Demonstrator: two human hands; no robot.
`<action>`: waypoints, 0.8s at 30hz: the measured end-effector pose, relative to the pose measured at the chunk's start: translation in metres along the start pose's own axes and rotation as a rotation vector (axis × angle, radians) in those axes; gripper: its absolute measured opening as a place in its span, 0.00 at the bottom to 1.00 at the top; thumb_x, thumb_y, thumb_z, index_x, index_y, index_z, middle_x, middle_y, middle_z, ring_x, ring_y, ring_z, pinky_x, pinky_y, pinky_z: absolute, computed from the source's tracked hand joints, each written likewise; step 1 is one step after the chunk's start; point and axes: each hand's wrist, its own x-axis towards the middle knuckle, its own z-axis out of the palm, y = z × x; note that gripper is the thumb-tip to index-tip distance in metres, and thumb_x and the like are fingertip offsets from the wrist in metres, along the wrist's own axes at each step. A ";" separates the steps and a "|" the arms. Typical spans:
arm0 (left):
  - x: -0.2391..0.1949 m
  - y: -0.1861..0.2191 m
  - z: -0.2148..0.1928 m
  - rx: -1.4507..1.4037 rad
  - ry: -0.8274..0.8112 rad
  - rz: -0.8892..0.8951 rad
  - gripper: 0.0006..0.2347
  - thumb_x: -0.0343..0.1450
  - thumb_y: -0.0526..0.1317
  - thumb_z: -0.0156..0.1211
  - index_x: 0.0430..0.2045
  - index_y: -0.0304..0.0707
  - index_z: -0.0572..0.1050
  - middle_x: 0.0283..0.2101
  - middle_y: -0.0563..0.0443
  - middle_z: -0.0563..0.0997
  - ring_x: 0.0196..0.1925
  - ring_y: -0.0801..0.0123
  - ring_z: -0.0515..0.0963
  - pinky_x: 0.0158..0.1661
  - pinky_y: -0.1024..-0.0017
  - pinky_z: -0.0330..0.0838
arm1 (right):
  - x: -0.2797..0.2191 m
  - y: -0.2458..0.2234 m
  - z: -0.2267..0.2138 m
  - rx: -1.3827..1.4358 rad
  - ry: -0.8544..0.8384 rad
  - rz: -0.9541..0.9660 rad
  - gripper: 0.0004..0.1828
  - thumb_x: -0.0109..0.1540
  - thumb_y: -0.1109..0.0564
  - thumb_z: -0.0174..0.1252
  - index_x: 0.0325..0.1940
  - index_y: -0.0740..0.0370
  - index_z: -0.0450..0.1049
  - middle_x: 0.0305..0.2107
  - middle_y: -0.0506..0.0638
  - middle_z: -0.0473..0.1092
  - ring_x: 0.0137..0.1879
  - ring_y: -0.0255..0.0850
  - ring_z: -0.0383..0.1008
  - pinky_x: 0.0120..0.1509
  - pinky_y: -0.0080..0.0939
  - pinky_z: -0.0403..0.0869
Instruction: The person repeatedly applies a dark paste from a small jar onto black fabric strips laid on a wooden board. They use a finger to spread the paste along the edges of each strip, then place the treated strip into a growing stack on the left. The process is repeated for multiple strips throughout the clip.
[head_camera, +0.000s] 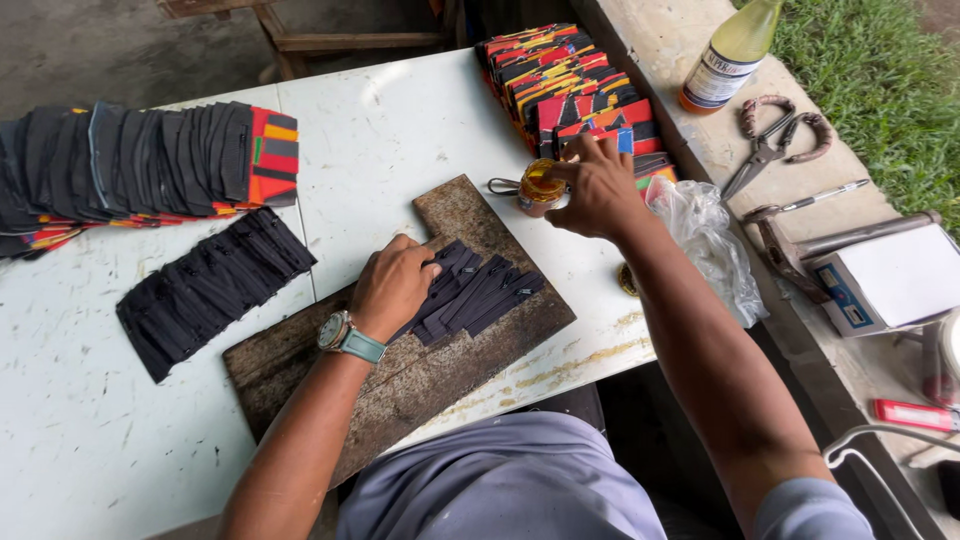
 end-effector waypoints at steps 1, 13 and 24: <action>0.000 0.000 0.000 -0.008 -0.018 -0.013 0.10 0.69 0.38 0.68 0.38 0.29 0.81 0.40 0.38 0.81 0.36 0.52 0.82 0.41 0.60 0.77 | 0.003 0.000 0.005 -0.014 -0.037 0.012 0.33 0.44 0.44 0.74 0.55 0.40 0.81 0.58 0.50 0.65 0.64 0.52 0.58 0.65 0.55 0.61; -0.008 0.030 -0.037 -0.301 -0.053 -0.263 0.11 0.66 0.37 0.70 0.38 0.35 0.76 0.36 0.45 0.85 0.31 0.65 0.85 0.32 0.67 0.78 | 0.007 0.000 -0.004 0.084 -0.045 0.043 0.30 0.45 0.39 0.76 0.51 0.40 0.83 0.59 0.51 0.63 0.64 0.52 0.56 0.68 0.56 0.57; -0.033 0.084 0.037 -0.784 -0.356 0.049 0.07 0.67 0.35 0.68 0.35 0.33 0.82 0.34 0.46 0.87 0.36 0.69 0.86 0.38 0.72 0.81 | -0.050 -0.009 -0.028 0.270 0.179 -0.115 0.22 0.48 0.53 0.70 0.47 0.49 0.83 0.54 0.54 0.67 0.61 0.55 0.62 0.64 0.55 0.63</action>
